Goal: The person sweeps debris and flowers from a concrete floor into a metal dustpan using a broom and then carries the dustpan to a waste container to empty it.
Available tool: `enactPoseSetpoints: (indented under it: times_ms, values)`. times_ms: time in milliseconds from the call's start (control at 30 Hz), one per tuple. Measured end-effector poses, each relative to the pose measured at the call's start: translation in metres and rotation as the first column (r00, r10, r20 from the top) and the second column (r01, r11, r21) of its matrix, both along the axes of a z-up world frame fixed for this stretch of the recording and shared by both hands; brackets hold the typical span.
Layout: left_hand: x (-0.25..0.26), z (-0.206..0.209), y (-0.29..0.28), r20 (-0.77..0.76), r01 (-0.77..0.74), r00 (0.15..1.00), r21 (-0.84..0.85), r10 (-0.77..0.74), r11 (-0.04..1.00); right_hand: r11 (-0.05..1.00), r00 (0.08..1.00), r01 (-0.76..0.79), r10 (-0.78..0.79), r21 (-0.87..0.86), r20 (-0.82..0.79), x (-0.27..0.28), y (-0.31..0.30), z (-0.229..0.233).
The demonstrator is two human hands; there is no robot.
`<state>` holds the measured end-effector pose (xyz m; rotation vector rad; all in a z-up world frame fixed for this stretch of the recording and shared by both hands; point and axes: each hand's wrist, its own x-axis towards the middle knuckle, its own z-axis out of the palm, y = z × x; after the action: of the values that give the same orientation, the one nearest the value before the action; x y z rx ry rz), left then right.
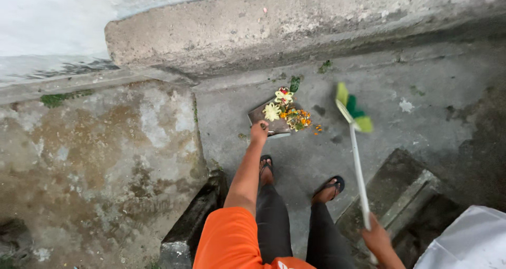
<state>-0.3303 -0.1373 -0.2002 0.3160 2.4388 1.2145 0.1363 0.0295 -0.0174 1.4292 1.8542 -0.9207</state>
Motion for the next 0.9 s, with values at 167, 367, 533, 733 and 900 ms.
enactPoseSetpoints:
  times_ms: [167,367,533,733,900]
  values:
    - [0.016,0.007,0.012,0.118,0.032,0.993,-0.205,-0.008,0.978,0.923,0.93,0.359,-0.366,-0.138,-0.028,-0.053,-0.089,-0.027]
    - [0.019,0.002,0.011,0.16,0.015,0.987,-0.282,0.031,0.959,0.531,0.774,0.56,-0.61,-0.636,0.172,-0.004,-0.126,-0.033]
    - [0.005,-0.007,-0.007,0.139,0.01,0.99,-0.258,0.027,0.966,0.762,0.908,-0.15,-0.146,-0.631,-0.392,0.04,-0.057,-0.011]
    - [-0.025,-0.009,-0.058,-0.155,-0.13,0.979,0.007,0.129,0.992,0.942,0.908,-0.317,0.268,-0.107,-0.322,-0.023,0.053,0.032]
    - [-0.031,0.004,-0.079,-0.099,-0.351,0.934,-0.07,0.343,0.934,0.902,0.902,-0.425,0.429,0.074,-0.047,-0.134,0.074,-0.028]
